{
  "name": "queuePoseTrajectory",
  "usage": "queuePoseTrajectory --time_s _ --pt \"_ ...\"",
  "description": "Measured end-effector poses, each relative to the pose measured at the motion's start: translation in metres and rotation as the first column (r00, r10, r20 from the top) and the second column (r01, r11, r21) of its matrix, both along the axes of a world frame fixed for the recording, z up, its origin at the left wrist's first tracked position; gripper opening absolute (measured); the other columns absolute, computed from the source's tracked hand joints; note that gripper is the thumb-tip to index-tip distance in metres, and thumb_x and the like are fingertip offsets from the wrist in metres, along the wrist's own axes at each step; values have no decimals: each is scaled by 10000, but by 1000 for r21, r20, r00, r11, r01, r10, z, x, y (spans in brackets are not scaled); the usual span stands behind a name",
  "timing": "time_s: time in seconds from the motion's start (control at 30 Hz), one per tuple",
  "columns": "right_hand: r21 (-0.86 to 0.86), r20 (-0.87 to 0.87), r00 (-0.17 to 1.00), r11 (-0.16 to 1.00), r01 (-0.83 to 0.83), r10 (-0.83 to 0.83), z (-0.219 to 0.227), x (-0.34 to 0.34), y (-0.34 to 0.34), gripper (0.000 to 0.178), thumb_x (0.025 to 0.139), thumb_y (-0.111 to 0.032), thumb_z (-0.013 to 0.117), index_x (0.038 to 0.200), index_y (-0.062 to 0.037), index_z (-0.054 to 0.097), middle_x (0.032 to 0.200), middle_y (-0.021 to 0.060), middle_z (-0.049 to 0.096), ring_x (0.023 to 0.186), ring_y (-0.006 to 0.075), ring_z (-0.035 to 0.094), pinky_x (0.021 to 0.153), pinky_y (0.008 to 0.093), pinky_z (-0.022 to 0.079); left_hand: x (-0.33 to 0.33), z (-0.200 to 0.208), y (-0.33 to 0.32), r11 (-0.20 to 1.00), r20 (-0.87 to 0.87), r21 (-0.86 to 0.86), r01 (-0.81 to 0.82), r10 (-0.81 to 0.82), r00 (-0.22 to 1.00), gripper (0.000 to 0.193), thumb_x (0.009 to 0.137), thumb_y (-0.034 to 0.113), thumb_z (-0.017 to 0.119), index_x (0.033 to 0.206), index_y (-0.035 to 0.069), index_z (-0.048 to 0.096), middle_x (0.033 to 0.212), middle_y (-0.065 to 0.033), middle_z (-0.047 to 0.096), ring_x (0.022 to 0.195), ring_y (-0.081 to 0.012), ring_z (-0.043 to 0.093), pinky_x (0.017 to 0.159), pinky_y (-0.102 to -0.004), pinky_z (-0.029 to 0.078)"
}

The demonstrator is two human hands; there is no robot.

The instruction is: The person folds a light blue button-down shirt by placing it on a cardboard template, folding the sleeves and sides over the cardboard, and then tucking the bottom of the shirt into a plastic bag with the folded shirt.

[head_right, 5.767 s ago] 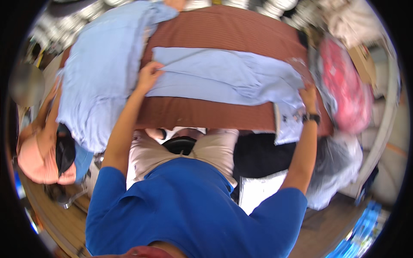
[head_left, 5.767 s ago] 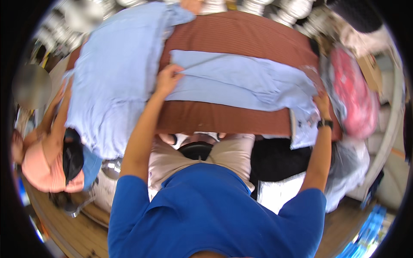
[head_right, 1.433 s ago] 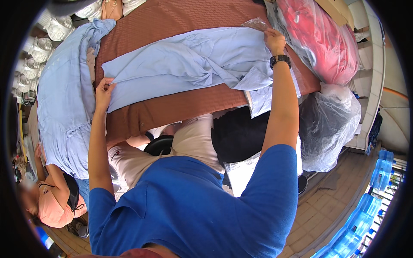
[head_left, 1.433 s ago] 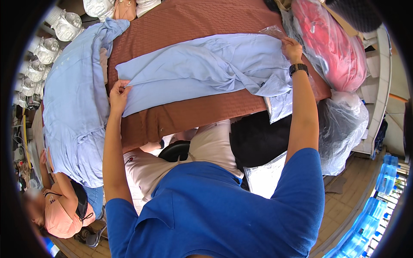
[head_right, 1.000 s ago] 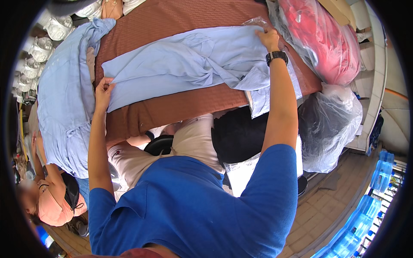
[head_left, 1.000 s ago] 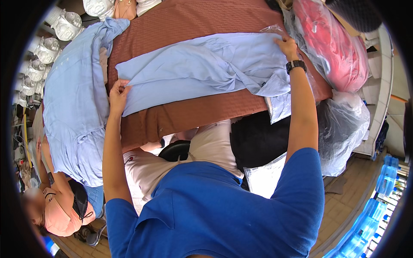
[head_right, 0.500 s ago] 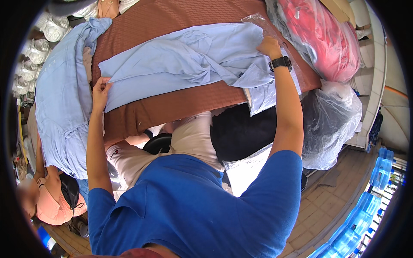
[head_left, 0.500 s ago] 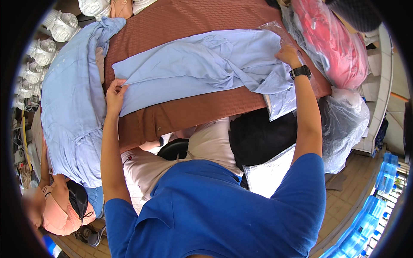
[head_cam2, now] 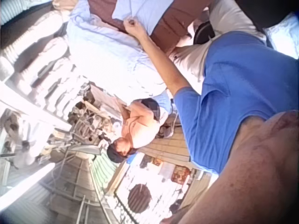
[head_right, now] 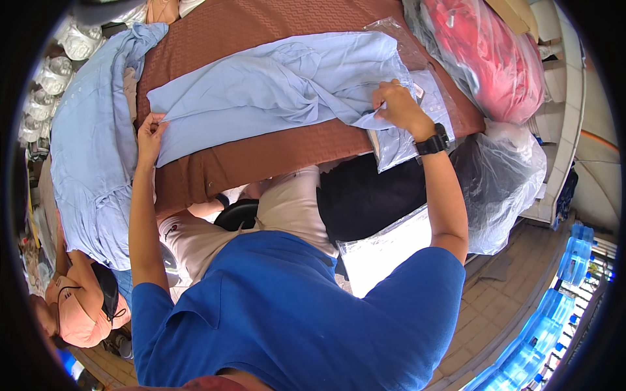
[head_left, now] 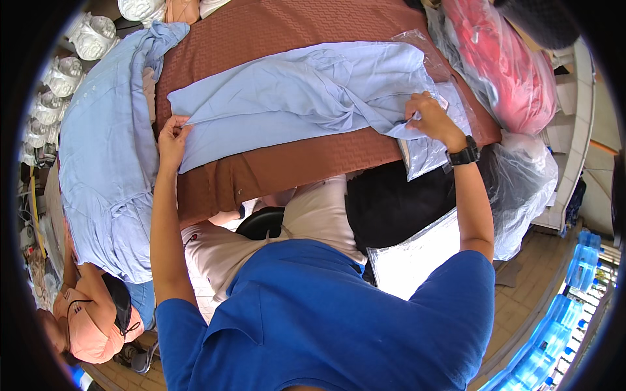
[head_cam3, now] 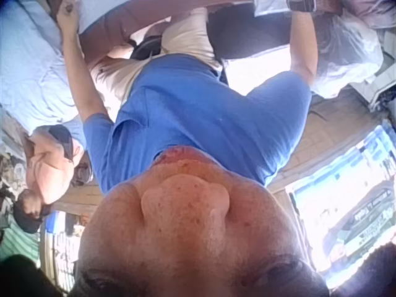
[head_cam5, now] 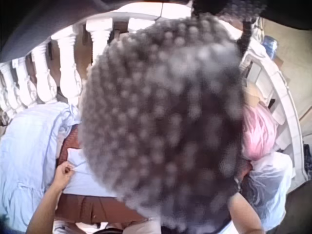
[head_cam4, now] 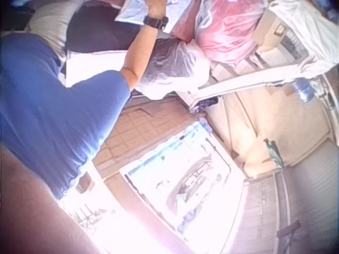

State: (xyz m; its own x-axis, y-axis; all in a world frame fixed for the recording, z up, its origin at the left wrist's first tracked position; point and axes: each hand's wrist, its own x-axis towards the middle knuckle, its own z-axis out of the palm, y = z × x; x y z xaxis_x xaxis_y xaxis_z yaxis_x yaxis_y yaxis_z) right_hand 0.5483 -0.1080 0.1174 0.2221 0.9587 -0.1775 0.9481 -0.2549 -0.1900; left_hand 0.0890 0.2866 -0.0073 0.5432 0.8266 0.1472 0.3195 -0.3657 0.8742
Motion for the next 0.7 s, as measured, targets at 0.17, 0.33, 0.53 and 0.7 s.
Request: queuePoseTrajectory --time_s 0.17,0.33,0.53,0.7 --pt "388 -281 929 856 341 -243 26 69 0 195 784 -128 755 938 -51 663 915 117 701 886 289 668 842 364 508 5 6 -4 999 14 -43 8 -8 1000 149 842 -14 680 985 28 672 852 22 638 668 -53 473 626 -204 415" --pt "504 22 921 800 325 -388 4 106 34 237 820 -185 727 1020 -79 656 960 124 710 969 295 665 862 407 500 0 -2 5 1000 11 -14 9 -9 1000 145 837 5 692 978 31 671 851 21 640 662 -52 473 621 -206 417" --pt "656 493 737 754 34 -462 -39 56 92 271 827 -199 707 1076 -107 652 876 138 676 954 322 645 783 473 486 2 0 3 1000 -19 5 -11 11 1000 134 830 34 710 959 35 675 841 21 638 652 -54 469 612 -215 418" --pt "206 -405 897 938 279 -177 -17 -61 121 410 813 -250 763 1152 -59 635 891 132 669 828 267 630 743 359 498 -2 -1 1 999 -4 -25 -39 39 999 125 832 40 714 952 36 679 837 26 639 649 -52 466 608 -219 414"
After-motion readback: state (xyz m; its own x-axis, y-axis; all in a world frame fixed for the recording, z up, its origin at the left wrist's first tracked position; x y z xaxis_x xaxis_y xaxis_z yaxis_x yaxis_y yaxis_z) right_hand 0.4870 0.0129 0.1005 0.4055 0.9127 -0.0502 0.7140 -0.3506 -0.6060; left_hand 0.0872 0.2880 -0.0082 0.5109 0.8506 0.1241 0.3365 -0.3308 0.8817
